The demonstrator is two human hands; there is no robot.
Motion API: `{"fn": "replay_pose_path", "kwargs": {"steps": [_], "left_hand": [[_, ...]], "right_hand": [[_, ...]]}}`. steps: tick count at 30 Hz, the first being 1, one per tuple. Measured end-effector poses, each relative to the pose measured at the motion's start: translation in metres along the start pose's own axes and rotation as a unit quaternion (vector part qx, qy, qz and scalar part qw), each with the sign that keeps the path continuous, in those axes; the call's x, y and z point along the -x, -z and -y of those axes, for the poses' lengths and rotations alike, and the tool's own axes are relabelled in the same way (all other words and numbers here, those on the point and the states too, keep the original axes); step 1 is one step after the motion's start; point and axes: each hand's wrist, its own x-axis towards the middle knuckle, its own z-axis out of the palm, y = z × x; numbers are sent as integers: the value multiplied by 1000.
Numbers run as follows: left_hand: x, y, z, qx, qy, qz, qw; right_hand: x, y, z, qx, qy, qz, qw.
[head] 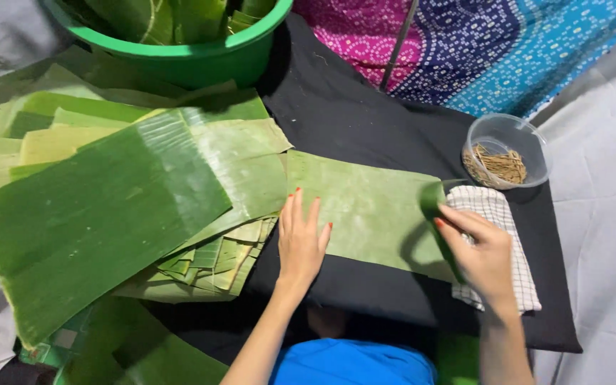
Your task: A person prepares banana leaves by wiping them clean with a cloth and then rolling them into cones, securing them with small wooden pins.
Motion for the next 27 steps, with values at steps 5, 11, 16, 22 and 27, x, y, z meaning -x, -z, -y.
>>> {"fn": "replay_pose_path", "kwargs": {"steps": [5, 11, 16, 22, 27], "left_hand": [[-1, 1, 0, 33, -28, 97, 994], [-10, 19, 2, 34, -99, 115, 988], [-11, 19, 2, 41, -70, 136, 987], [-10, 16, -1, 61, -20, 175, 983], [-7, 3, 6, 84, 29, 122, 989]], "right_hand": [[-48, -92, 47, 112, 143, 0, 983], [-62, -222, 63, 198, 279, -63, 938], [-49, -259, 92, 174, 306, 11, 936], [-50, -189, 71, 47, 231, 137, 962], [-26, -90, -46, 268, 34, 42, 962]]}}
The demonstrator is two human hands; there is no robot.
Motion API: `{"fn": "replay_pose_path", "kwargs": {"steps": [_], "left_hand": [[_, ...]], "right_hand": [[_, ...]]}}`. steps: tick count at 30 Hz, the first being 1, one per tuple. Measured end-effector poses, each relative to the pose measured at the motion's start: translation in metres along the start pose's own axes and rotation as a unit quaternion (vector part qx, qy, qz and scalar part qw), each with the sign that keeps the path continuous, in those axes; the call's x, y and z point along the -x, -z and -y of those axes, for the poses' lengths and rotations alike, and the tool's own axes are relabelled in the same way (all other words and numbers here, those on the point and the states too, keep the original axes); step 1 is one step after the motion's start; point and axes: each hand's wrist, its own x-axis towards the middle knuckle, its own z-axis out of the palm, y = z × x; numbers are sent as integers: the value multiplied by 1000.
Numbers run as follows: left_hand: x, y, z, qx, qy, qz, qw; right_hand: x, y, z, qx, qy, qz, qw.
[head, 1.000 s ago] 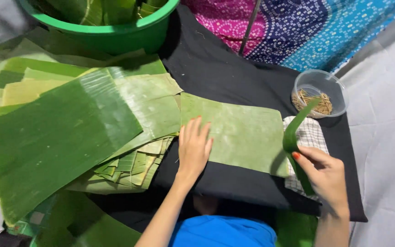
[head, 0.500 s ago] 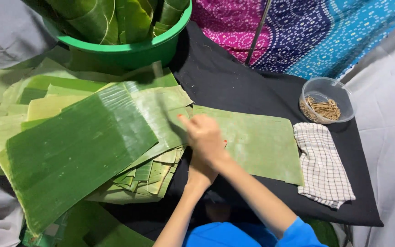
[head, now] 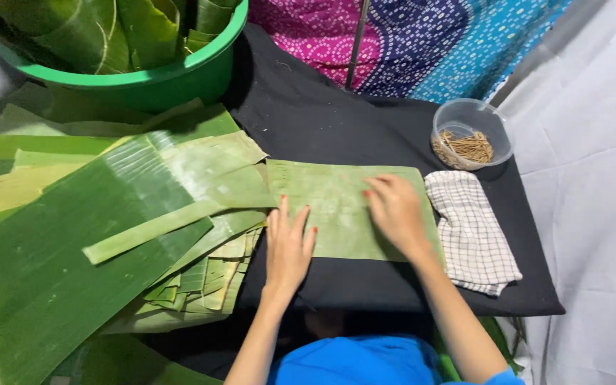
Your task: A person prepares banana leaves by wiping them clean with a cloth and then rolling them into cones, securing them with small wooden pins.
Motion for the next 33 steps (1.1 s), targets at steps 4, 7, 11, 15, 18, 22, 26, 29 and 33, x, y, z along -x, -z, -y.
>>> {"fn": "replay_pose_path", "kwargs": {"steps": [4, 7, 11, 15, 18, 22, 26, 29, 33], "left_hand": [[-3, 14, -2, 13, 13, -18, 1000], [-4, 30, -1, 56, 69, -6, 996], [-8, 45, -5, 104, 129, 44, 985], [-11, 50, -12, 132, 148, 39, 979], [-10, 64, -24, 174, 135, 21, 975], [-7, 74, -21, 199, 146, 33, 969], [-7, 75, -6, 231, 148, 88, 958], [-6, 76, -2, 235, 138, 104, 957], [-3, 78, -5, 251, 144, 121, 950]], "right_hand": [[39, 6, -42, 85, -93, 22, 992], [44, 12, -44, 60, -90, 4, 994], [44, 12, -45, 49, -104, -4, 993], [44, 12, -44, 48, -103, -7, 993], [41, 15, -38, 36, -110, -12, 993], [40, 19, -35, 38, -120, -18, 992], [42, 26, -35, 41, -162, -8, 986], [37, 35, -37, 16, -182, 14, 983], [31, 51, -32, -38, -208, 25, 977]]}}
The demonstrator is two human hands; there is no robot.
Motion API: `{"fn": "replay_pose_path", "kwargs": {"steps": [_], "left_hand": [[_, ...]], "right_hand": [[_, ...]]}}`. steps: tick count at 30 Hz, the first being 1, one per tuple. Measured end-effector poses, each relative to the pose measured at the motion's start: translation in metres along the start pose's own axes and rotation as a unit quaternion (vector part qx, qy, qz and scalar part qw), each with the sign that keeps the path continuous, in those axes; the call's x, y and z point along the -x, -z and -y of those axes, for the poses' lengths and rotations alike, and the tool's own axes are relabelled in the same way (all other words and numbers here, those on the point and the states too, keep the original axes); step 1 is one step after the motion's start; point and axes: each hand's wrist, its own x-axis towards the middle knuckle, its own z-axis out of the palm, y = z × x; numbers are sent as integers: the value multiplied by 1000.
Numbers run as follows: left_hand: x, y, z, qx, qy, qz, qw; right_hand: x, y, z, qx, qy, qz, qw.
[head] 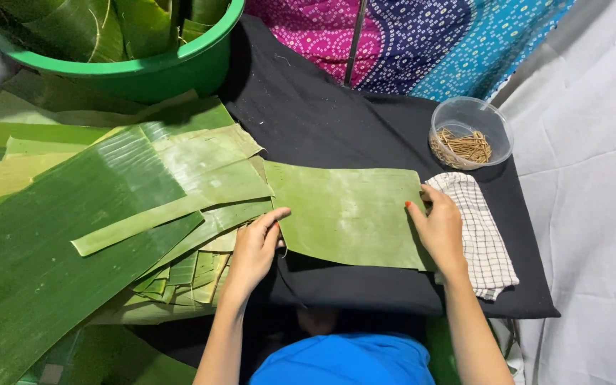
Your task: A person prepares banana leaves by wiping them clean with a cloth and then rolling them into cones, securing them with small wooden pins.
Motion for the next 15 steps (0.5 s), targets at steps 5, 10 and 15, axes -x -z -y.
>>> {"fn": "replay_pose_path", "kwargs": {"steps": [5, 10, 15], "left_hand": [[15, 19, -37, -62, -35, 9, 997], [13, 31, -22, -87, -14, 16, 996], [20, 29, -30, -26, 37, -14, 999]], "right_hand": [[14, 4, -8, 90, -8, -6, 996], [18, 3, -11, 106, -34, 30, 993], [17, 0, -19, 18, -83, 62, 994]]}}
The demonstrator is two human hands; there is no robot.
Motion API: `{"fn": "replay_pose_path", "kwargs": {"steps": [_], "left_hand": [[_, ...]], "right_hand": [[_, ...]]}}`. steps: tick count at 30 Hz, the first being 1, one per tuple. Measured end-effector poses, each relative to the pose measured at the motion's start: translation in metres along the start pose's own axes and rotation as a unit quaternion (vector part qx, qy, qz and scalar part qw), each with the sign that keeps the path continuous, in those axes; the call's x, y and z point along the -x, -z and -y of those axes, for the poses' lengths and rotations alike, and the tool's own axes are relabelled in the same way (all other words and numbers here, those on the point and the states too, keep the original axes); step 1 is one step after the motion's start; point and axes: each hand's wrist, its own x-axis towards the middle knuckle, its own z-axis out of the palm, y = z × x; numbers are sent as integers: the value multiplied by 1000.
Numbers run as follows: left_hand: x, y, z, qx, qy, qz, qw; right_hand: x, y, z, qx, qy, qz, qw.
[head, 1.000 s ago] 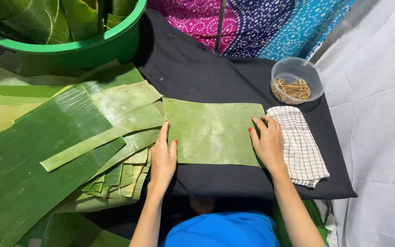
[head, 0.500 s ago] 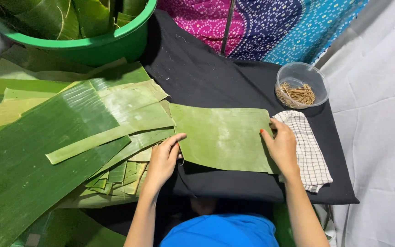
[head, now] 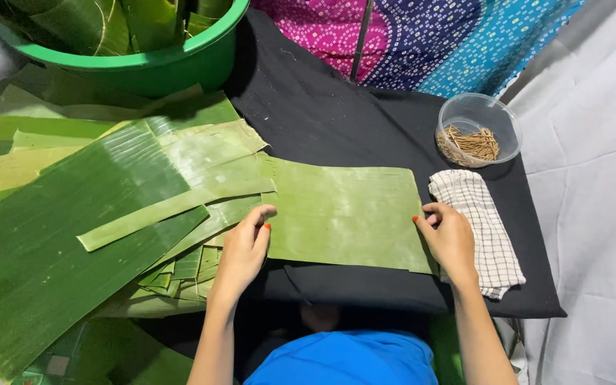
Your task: A person prepares banana leaves by wiping them clean with a cloth and then rolling them into cones, securing them with small wooden pins.
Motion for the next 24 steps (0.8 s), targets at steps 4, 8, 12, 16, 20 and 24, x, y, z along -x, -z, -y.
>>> {"fn": "replay_pose_path", "kwargs": {"steps": [4, 8, 12, 16, 20, 24], "left_hand": [[-2, -4, 9, 22, 28, -31, 999], [-3, -4, 16, 17, 39, -39, 998], [-9, -11, 27, 3, 21, -9, 1000], [-15, -16, 47, -10, -7, -17, 1000], [-15, -18, 50, 16, -14, -41, 999], [-14, -19, 52, 38, 2, -56, 998]], "right_hand": [[-1, -6, -8, -12, -2, -11, 1000], [5, -1, -1, -45, -12, -23, 999], [9, 5, -7, -136, -46, -32, 989], [8, 2, -22, -150, -41, -41, 987], [10, 3, -18, -161, -30, -42, 986], [9, 2, -25, -200, -17, -41, 979]]}}
